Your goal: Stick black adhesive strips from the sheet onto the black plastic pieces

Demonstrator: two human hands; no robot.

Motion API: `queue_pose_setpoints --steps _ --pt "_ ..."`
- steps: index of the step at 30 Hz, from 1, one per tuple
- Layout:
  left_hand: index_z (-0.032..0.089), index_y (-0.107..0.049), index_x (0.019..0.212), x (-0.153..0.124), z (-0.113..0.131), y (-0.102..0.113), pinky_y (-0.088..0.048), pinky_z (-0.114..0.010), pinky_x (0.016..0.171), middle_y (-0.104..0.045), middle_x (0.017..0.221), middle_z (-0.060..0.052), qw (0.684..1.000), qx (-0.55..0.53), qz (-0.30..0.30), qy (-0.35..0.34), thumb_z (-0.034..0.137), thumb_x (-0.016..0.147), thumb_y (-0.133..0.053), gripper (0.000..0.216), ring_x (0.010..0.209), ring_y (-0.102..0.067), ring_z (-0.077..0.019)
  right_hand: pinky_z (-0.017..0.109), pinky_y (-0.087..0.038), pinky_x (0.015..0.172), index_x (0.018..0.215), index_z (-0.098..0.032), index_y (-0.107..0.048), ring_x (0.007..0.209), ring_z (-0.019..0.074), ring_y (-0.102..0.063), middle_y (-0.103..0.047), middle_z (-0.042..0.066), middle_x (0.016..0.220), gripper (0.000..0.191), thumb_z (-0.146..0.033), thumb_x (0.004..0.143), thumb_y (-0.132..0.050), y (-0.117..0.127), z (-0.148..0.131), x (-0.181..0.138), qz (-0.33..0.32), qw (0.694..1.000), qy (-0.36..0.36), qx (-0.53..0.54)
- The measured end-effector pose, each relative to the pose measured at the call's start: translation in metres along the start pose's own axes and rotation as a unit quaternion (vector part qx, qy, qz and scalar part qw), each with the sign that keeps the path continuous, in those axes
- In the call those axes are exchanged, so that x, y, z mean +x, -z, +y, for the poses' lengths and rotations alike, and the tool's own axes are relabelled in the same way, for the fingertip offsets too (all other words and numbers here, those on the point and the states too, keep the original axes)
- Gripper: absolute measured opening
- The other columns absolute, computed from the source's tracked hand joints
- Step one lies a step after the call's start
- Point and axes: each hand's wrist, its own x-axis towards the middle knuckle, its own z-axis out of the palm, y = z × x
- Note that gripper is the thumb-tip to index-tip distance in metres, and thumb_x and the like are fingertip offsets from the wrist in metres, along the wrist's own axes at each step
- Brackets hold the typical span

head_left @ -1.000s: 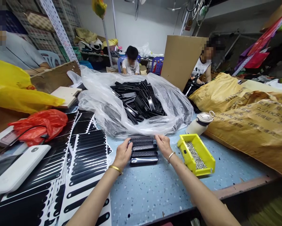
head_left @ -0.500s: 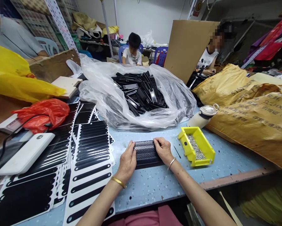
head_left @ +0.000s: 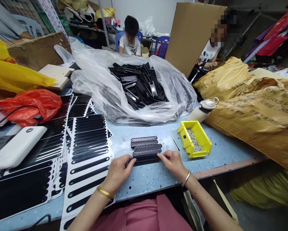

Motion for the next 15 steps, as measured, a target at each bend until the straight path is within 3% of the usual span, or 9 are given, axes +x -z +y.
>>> queue_pose_setpoints --steps 5,7,10,15 --pt "0.019 -0.062 0.076 -0.019 -0.001 -0.002 -0.037 -0.023 0.055 -0.056 0.061 0.003 0.997 -0.046 -0.066 0.006 0.032 0.077 -0.059 0.013 0.054 -0.051 -0.0126 0.022 -0.04 0.045 0.065 -0.016 -0.067 0.047 0.0125 -0.053 -0.061 0.002 0.054 0.02 -0.035 0.07 -0.066 0.005 0.002 -0.028 -0.089 0.992 -0.07 0.054" --pt "0.02 -0.063 0.082 -0.024 0.0 0.0 -0.038 -0.023 0.055 -0.055 0.063 0.003 0.996 -0.031 -0.082 0.012 0.03 0.073 -0.062 0.014 0.055 -0.051 -0.0127 0.023 -0.043 0.046 0.08 -0.013 -0.07 0.048 0.0135 -0.055 -0.064 0.003 0.059 0.024 -0.034 0.067 -0.068 0.009 0.004 -0.032 -0.113 0.987 -0.091 0.068" --pt "0.021 -0.063 0.091 -0.025 0.003 0.002 -0.038 -0.025 0.056 -0.054 0.062 0.003 0.996 0.019 -0.087 0.001 0.033 0.075 -0.062 0.02 0.056 -0.052 -0.015 0.024 -0.044 0.047 0.1 -0.01 -0.068 0.048 0.0139 -0.055 -0.062 0.001 0.058 0.038 -0.037 0.074 -0.063 0.012 0.004 -0.03 -0.122 0.986 -0.086 0.069" --pt "0.022 -0.054 0.072 -0.024 0.008 -0.004 -0.039 -0.026 0.055 -0.053 0.058 0.003 0.995 0.027 -0.09 -0.013 0.019 0.072 -0.06 0.006 0.054 -0.053 -0.0163 0.022 -0.037 0.042 0.096 -0.015 -0.066 0.044 0.0116 -0.049 -0.055 -0.005 0.053 0.03 -0.027 0.069 -0.068 0.002 0.0 -0.023 -0.164 0.985 -0.049 0.031"
